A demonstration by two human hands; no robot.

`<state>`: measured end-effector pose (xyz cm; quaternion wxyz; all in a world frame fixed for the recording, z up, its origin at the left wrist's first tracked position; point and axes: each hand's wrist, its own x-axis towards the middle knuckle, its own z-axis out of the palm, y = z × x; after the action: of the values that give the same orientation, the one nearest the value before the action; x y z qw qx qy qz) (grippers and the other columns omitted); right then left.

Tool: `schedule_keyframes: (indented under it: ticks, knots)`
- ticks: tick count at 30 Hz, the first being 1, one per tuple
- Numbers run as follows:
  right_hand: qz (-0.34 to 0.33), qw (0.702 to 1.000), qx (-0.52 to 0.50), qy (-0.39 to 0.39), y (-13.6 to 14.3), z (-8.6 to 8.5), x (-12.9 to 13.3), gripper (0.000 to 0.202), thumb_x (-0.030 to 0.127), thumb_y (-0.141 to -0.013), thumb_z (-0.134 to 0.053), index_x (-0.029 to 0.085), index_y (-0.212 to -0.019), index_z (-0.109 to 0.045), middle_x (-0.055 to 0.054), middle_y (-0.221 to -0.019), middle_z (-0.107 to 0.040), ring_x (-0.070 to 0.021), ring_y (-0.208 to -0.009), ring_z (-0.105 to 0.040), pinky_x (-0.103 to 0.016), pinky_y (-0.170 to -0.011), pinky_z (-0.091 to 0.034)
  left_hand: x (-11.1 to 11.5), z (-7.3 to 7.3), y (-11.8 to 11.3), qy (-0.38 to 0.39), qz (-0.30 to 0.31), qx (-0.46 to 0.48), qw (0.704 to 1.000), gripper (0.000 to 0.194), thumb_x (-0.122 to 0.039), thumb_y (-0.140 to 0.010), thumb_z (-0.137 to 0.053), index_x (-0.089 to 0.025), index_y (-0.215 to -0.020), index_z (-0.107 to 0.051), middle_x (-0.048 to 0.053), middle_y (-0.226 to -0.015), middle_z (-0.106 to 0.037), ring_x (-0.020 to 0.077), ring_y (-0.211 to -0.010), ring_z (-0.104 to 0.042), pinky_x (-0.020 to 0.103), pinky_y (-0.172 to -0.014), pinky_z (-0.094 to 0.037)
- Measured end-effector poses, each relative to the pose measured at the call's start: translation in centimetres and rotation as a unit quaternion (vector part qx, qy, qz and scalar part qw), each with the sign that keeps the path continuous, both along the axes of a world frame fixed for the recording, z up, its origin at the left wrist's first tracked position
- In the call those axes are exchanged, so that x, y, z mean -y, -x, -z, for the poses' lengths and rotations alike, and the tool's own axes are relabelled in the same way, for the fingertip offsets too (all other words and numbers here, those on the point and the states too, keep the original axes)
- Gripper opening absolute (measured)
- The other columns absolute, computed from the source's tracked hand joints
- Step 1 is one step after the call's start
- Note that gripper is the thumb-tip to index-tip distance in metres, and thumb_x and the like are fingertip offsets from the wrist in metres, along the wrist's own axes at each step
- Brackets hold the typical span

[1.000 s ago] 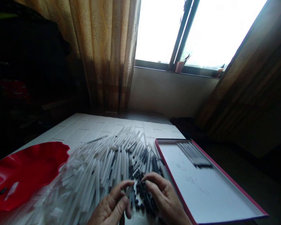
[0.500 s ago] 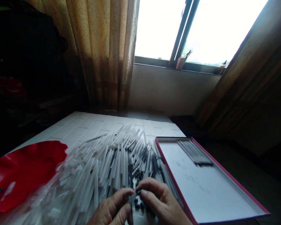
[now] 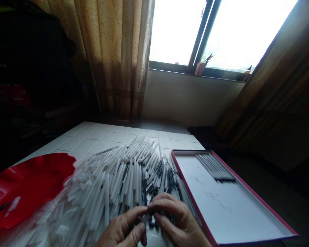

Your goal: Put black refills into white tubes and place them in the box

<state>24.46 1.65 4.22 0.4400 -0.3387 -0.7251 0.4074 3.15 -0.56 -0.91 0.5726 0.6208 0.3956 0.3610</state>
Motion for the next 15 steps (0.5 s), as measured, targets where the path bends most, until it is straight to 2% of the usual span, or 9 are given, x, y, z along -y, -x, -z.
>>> schedule_keyframes:
  ticks: [5, 8, 12, 15]
  knots:
    - [-0.037, 0.997, -0.021, -0.066, -0.1, 0.3, -0.2, 0.035, 0.007, -0.091, -0.056, 0.030, -0.111, -0.073, -0.008, -0.098, -0.069, -0.0199, -0.087, -0.071, -0.029, -0.075, -0.056, -0.2, -0.8, -0.3, 0.039, 0.009, 0.039, 0.998, 0.062, -0.072, -0.087, -0.059, -0.025, -0.125, -0.069, 0.001, -0.078, -0.066, 0.0151, -0.072, -0.055, 0.025, -0.072, -0.044]
    - [-0.044, 0.995, -0.029, -0.081, 0.0, 0.4, -0.2, 0.038, 0.006, -0.092, -0.057, 0.033, -0.115, -0.072, -0.006, -0.098, -0.069, -0.0189, -0.086, -0.071, -0.028, -0.074, -0.056, -0.3, -1.6, -0.4, 0.057, 0.010, 0.038, 0.998, 0.059, -0.072, -0.085, -0.061, -0.024, -0.116, -0.073, 0.002, -0.081, -0.065, 0.0158, -0.076, -0.057, 0.025, -0.074, -0.045]
    - [-0.027, 0.996, -0.009, -0.081, 0.1, 0.4, 0.0, 0.028, 0.008, -0.091, -0.059, 0.025, -0.107, -0.073, -0.008, -0.096, -0.070, -0.0195, -0.087, -0.071, -0.029, -0.076, -0.057, -0.3, -2.2, -0.3, 0.067, 0.014, 0.011, 0.998, 0.059, -0.073, -0.084, -0.061, -0.022, -0.111, -0.073, 0.002, -0.084, -0.064, 0.0166, -0.079, -0.057, 0.024, -0.073, -0.046]
    - [-0.016, 0.994, 0.030, -0.105, 0.0, 0.3, 0.0, 0.021, 0.010, -0.089, -0.060, 0.019, -0.104, -0.072, -0.011, -0.096, -0.071, -0.0204, -0.088, -0.071, -0.029, -0.078, -0.057, -0.4, -2.5, -0.3, 0.059, 0.029, 0.005, 0.998, 0.057, -0.072, -0.085, -0.060, -0.018, -0.099, -0.073, 0.001, -0.078, -0.060, 0.0151, -0.073, -0.055, 0.024, -0.069, -0.045]
